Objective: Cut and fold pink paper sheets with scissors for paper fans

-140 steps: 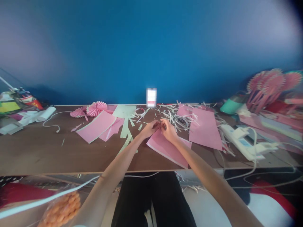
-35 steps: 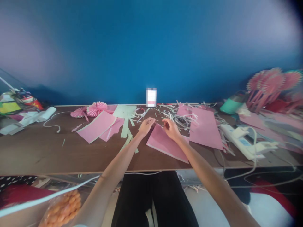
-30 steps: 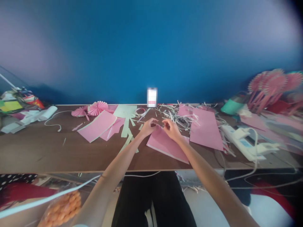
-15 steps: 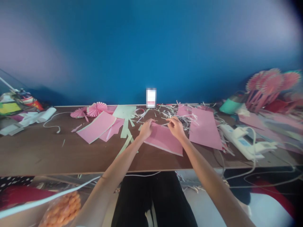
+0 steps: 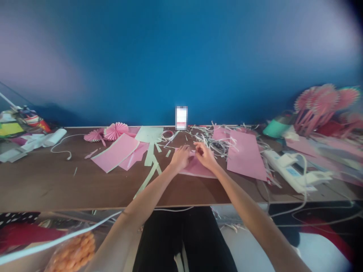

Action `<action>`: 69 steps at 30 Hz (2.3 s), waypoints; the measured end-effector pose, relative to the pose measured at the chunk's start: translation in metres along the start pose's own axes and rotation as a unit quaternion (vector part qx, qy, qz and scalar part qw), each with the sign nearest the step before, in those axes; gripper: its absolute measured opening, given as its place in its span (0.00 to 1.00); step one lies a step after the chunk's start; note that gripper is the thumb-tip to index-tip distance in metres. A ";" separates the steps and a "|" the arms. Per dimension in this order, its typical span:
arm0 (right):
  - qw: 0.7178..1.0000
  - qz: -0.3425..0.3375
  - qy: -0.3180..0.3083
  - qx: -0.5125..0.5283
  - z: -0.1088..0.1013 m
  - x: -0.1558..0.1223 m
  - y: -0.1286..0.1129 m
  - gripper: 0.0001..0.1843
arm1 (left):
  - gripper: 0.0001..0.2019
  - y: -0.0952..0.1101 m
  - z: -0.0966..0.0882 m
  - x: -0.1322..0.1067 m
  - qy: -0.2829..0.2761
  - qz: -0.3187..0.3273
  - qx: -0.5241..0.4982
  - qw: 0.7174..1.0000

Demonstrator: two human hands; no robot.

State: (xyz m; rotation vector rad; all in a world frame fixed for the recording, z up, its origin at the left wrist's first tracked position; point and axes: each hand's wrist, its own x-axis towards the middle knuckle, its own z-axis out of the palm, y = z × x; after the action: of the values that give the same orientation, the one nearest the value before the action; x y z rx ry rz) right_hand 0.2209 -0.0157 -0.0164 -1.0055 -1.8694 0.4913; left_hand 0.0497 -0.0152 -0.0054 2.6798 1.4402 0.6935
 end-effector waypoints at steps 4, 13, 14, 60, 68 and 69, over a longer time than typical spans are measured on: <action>0.999 0.003 -0.020 0.050 0.006 -0.002 -0.007 0.23 | 0.11 0.002 0.001 -0.002 0.003 -0.018 -0.029 0.999; 0.999 0.031 0.042 0.004 0.005 0.000 0.000 0.23 | 0.13 -0.016 0.011 0.004 0.080 -0.037 -0.252 0.964; 0.999 0.033 0.040 0.002 0.005 0.000 0.002 0.23 | 0.12 -0.016 0.011 0.005 0.083 -0.034 -0.273 0.958; 0.985 0.107 0.033 0.132 -0.010 0.005 0.015 0.23 | 0.23 -0.012 0.017 -0.002 -0.060 0.019 -0.080 0.995; 0.979 0.121 0.041 0.158 -0.009 0.005 0.016 0.20 | 0.24 -0.014 0.020 -0.001 -0.066 0.012 -0.074 0.995; 0.979 0.118 0.044 0.160 -0.009 0.005 0.016 0.20 | 0.24 -0.014 0.020 -0.001 -0.066 0.012 -0.072 0.995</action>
State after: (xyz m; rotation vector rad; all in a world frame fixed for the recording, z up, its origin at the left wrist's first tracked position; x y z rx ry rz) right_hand 0.2348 -0.0032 -0.0199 -1.0143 -1.5383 0.8458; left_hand 0.0457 -0.0041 -0.0270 2.5834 1.2778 0.5861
